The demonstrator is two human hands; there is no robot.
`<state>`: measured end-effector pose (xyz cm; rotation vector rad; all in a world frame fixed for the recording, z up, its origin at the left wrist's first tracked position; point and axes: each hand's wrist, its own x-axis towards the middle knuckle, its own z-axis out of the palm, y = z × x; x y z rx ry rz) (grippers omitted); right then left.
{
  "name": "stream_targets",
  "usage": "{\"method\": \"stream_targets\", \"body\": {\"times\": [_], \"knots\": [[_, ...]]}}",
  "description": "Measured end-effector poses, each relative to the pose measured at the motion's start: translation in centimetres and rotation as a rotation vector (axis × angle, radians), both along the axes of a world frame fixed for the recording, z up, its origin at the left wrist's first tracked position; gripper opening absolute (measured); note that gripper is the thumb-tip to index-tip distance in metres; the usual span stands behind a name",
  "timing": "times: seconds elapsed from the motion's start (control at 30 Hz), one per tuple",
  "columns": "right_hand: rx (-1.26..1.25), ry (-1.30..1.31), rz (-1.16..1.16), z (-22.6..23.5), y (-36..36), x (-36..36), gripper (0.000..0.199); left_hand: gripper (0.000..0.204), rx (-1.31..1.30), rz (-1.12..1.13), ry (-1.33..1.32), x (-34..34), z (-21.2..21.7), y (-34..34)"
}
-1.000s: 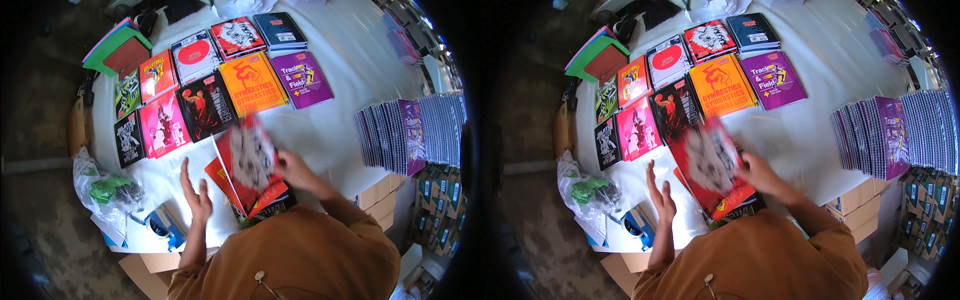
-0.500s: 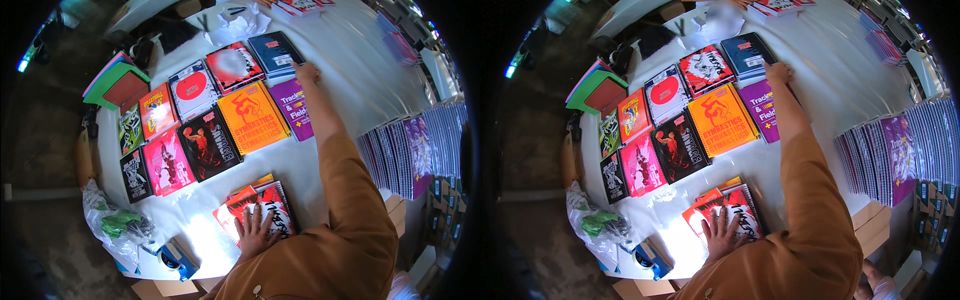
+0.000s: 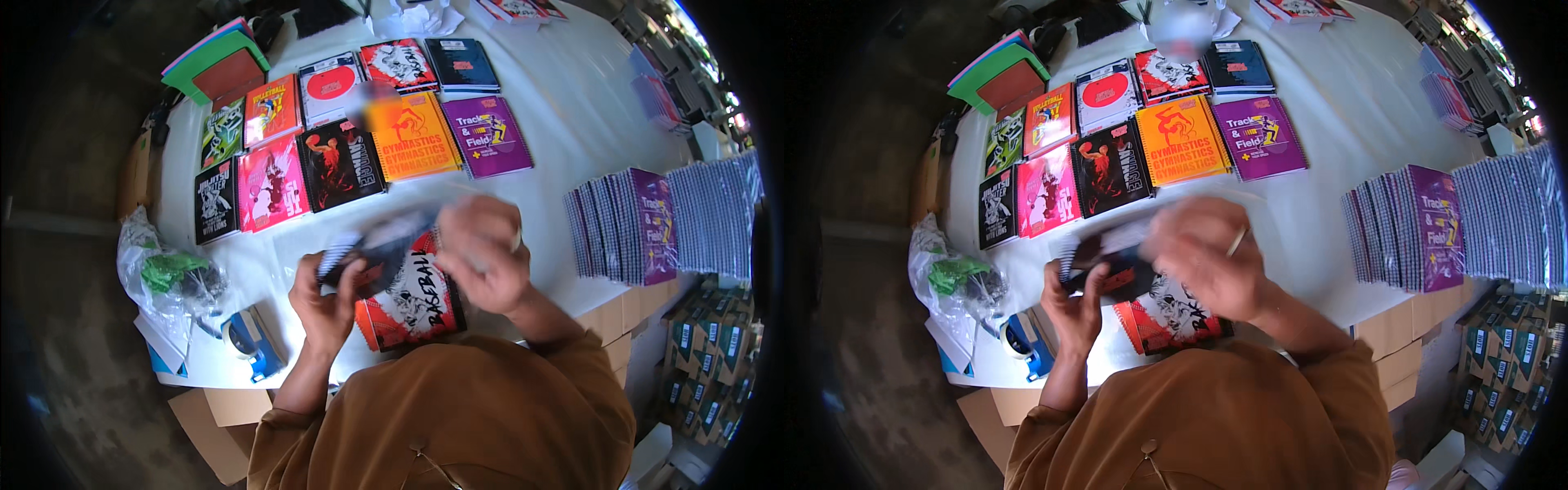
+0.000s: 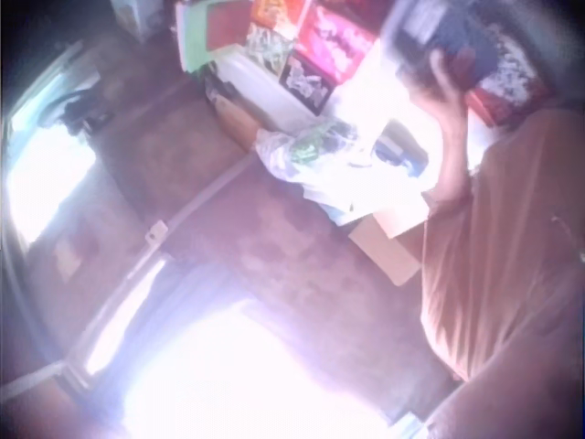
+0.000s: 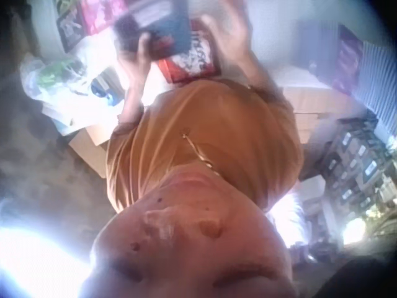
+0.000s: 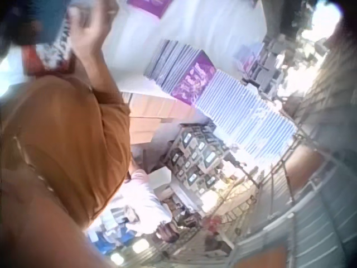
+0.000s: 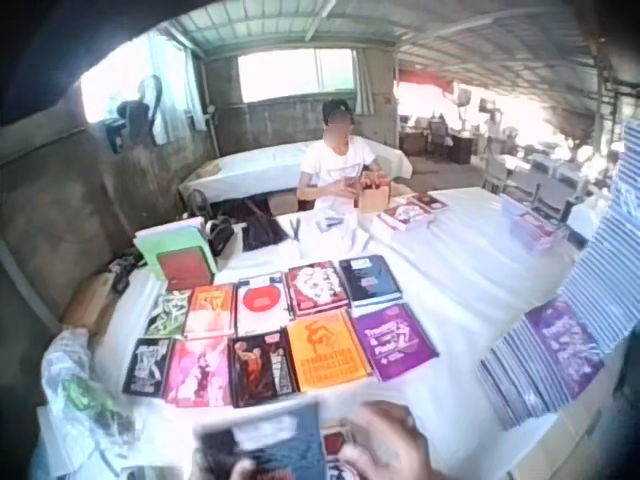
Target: The person stacks multiple notebooks with different cover designs, places the stack into a clear plastic sleeve, and uses tape to seal the package.
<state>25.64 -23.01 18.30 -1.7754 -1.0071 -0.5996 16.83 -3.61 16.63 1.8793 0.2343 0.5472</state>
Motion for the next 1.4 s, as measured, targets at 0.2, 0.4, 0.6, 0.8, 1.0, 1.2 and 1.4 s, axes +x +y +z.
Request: {"method": "stream_targets", "body": {"times": [0.2,0.4,0.6,0.8,1.0,1.2,1.4], "knots": [[-0.030,1.407,-0.190,-17.5,-3.0,-5.4,0.076,0.086,0.113,-0.004,0.534,-6.7,-15.8,1.8],[0.227,1.533,0.051,-17.0,-0.8,-4.4,0.065,0.097,-0.170,-0.160,0.314,-7.0,-15.4,-1.1],[0.418,1.320,-0.167,-16.1,0.6,-8.2,0.072,0.080,-0.939,-0.042,0.480,-6.7,-12.4,0.0],[0.419,0.957,0.133,-10.0,-0.2,-12.0,0.091,0.091,-0.748,-0.269,0.037,-10.3,-10.6,2.5],[0.279,0.799,0.321,-11.8,-1.6,-11.8,0.101,0.117,-0.489,-0.429,0.074,-10.9,-8.7,0.5],[0.452,0.684,0.213,-12.1,-0.6,-11.0,0.105,0.105,-0.340,-0.222,-0.203,-9.7,-9.4,0.2],[0.361,0.813,0.160,-11.5,-0.7,-10.2,0.115,0.105,-0.448,-0.224,-0.095,-9.6,-10.1,-0.5]]}}
